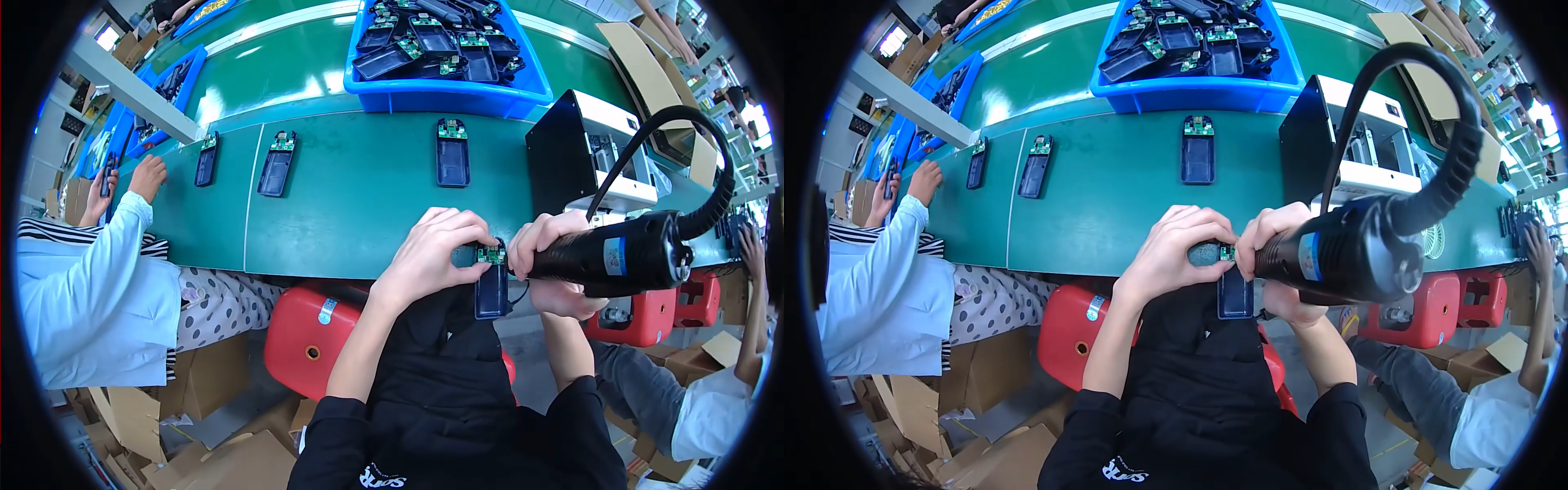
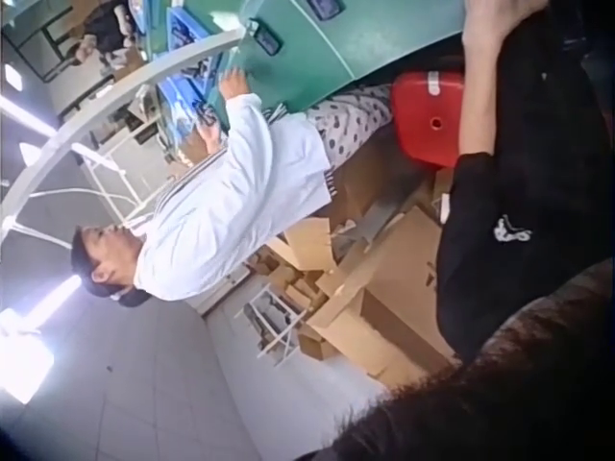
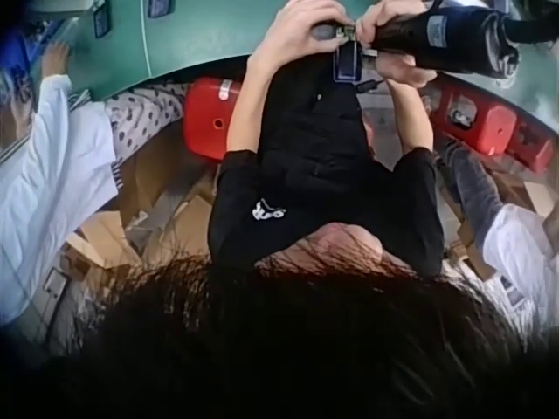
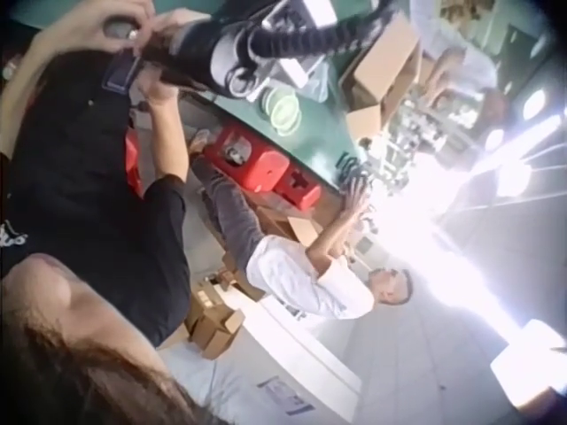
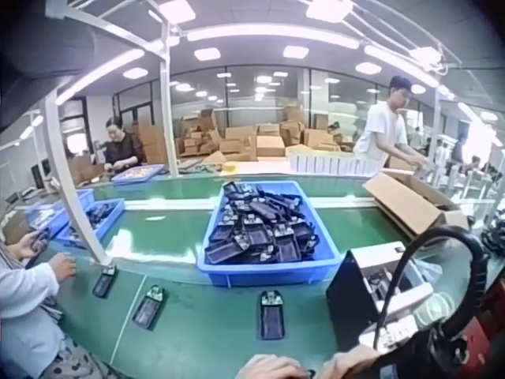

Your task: The person picks up a circuit board and a plastic casing, fits them together, and uses a power screwdriver to fasten them. They then place the assembled unit on the table and reach into a blue bin for another casing to repeat the process.

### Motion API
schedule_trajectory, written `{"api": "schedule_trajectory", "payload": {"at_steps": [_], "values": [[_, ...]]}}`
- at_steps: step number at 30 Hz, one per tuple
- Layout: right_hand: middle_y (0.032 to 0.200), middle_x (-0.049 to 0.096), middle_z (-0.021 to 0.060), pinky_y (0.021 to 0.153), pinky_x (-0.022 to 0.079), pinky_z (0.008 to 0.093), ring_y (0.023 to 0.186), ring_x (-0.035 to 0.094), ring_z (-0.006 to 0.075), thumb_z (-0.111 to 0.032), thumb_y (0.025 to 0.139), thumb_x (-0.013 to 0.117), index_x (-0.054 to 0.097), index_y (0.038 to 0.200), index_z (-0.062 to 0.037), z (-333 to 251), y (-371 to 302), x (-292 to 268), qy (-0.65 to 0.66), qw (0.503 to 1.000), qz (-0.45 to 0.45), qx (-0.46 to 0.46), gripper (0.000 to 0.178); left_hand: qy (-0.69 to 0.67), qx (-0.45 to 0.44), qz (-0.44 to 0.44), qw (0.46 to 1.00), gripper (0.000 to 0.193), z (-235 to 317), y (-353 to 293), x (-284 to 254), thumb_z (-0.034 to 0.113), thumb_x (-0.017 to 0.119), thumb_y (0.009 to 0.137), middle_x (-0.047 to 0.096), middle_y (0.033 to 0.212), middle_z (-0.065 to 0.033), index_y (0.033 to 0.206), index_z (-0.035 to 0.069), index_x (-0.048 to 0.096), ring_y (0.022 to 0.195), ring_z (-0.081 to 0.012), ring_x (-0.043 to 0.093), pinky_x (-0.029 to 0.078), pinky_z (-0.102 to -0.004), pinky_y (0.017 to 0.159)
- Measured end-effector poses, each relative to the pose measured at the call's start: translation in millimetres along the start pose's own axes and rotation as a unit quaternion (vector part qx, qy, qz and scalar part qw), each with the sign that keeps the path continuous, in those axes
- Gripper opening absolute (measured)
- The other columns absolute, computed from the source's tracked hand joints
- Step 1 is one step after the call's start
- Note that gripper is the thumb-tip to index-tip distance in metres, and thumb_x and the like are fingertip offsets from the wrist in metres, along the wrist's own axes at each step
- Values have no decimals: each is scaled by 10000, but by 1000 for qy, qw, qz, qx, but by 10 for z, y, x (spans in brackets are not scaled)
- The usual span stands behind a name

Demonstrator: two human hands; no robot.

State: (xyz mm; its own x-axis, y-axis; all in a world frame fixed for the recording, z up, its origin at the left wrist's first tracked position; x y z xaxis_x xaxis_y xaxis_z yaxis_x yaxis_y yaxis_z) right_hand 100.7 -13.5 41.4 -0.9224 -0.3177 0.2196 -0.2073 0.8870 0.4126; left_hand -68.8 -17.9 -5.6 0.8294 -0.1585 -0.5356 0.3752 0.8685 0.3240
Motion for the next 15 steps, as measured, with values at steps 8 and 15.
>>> {"api": "schedule_trajectory", "payload": {"at_steps": [8,15], "values": [[602,500,83,462,422,271,474,478,158,-837,747,510,452,885,-34,-15,14,34,-18,998,-18,53,816,5,-5,2,1000,286,2,13,-7,109,783,670,646,933,-7,938,112,683,952,-209,625,430,-337,923],[612,503,83,467,409,262,478,470,149,-805,753,555,445,876,-34,77,-24,24,18,999,-45,3,788,8,-5,-15,1000,347,-6,13,2,122,774,676,612,898,-18,1013,127,692,943,-227,602,430,-339,918]]}}
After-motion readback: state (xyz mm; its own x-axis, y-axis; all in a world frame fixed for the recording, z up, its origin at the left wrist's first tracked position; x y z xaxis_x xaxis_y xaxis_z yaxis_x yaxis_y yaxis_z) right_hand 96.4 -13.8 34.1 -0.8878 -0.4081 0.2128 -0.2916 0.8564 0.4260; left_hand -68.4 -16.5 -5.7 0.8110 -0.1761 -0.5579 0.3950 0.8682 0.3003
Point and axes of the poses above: each hand's wrist, its own y-axis towards the middle knuckle, its own x-axis out of the palm, z = x × y, the point moved 1 cm from there along y, towards the middle knuckle
